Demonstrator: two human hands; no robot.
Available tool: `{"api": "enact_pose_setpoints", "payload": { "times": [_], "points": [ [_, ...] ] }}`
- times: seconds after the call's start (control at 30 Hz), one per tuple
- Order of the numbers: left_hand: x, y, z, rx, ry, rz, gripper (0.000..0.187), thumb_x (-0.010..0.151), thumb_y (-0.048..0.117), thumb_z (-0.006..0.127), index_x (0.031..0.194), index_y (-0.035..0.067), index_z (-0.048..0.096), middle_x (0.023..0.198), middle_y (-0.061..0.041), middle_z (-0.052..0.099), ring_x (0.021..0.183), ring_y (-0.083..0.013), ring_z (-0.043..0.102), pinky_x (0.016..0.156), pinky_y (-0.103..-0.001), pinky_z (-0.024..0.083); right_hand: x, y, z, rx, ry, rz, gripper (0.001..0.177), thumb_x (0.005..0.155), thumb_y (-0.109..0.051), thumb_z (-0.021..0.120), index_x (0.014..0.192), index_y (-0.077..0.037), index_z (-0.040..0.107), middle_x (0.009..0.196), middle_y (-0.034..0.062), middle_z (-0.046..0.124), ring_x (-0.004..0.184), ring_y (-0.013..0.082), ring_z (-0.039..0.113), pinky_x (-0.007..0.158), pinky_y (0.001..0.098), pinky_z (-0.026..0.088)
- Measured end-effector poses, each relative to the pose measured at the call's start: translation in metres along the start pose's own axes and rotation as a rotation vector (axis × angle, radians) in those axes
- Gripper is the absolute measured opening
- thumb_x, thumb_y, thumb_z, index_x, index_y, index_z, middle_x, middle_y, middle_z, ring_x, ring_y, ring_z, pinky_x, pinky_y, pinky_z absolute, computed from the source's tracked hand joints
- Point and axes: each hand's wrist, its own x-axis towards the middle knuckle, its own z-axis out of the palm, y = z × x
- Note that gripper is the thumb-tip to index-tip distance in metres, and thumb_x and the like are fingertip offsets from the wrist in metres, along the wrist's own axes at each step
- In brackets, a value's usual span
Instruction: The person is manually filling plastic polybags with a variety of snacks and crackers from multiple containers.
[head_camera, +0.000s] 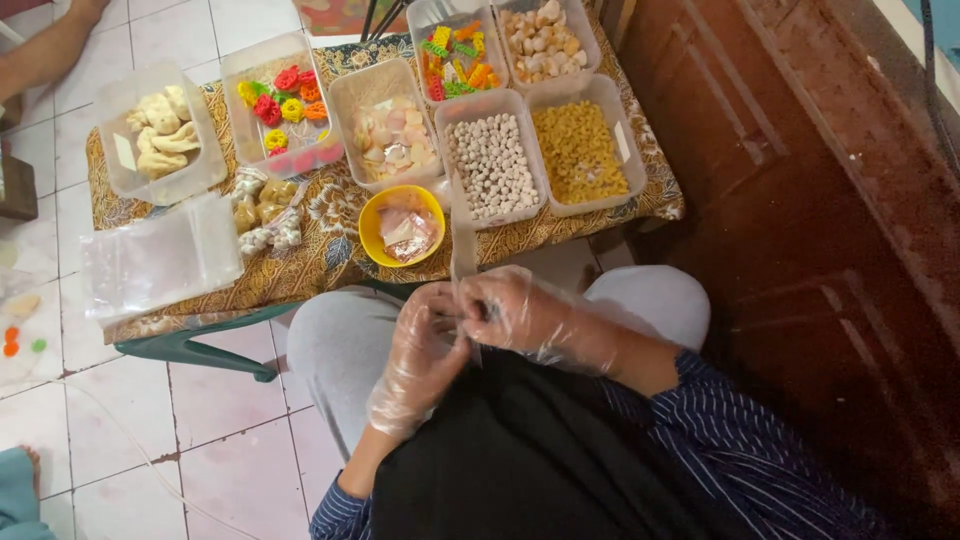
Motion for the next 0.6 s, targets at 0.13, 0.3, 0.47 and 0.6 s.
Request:
{"api": "enact_pose_setpoints", "payload": {
  "times": [0.13,0.3,0.47,0.6],
  "points": [
    [-0.027,-0.059,-0.006,0.234,0.033,0.175,0.024,0.080,0.004,0.077,0.075,0.010,0.054,0.067,-0.003,0.054,0.057,-0.0251,0.057,0.049,-0.034,0.047,-0.003,0.006,0.012,-0.172,0.027,-0.106,0.027,0.080,-0.005,0.072,0.067,-0.013,0.050,0.057,0.0041,0.054,0.049,0.0263,0.058,0.044,0.0327,0.044],
    [-0.034,-0.066,-0.024,0.322,0.120,0.239,0.028,0.084,0.000,0.070,0.072,0.010,0.046,0.063,-0.006,0.048,0.053,-0.0299,0.050,0.048,-0.038,0.040,0.002,0.017,-0.006,-0.274,0.137,-0.199,0.031,0.081,0.001,0.068,0.062,-0.016,0.051,0.056,-0.0022,0.055,0.048,0.0158,0.055,0.048,0.0264,0.049],
    [-0.029,-0.069,-0.007,0.493,0.277,0.188,0.036,0.078,0.001,0.066,0.062,0.016,0.036,0.057,-0.006,0.039,0.049,-0.0323,0.045,0.048,-0.038,0.039,0.002,0.044,0.002,-0.552,0.103,-0.217,0.026,0.081,0.003,0.068,0.068,-0.016,0.054,0.054,-0.0036,0.052,0.045,0.0141,0.053,0.046,0.0243,0.047],
    [-0.033,-0.106,0.002,0.640,0.306,0.166,0.035,0.079,0.011,0.069,0.058,0.018,0.041,0.056,-0.002,0.043,0.051,-0.0285,0.048,0.050,-0.037,0.042,0.006,0.021,0.013,-0.598,0.005,-0.028,0.017,0.090,-0.001,0.064,0.102,-0.012,0.061,0.060,0.0033,0.057,0.048,0.0149,0.055,0.052,0.0264,0.053]
  ]
}}
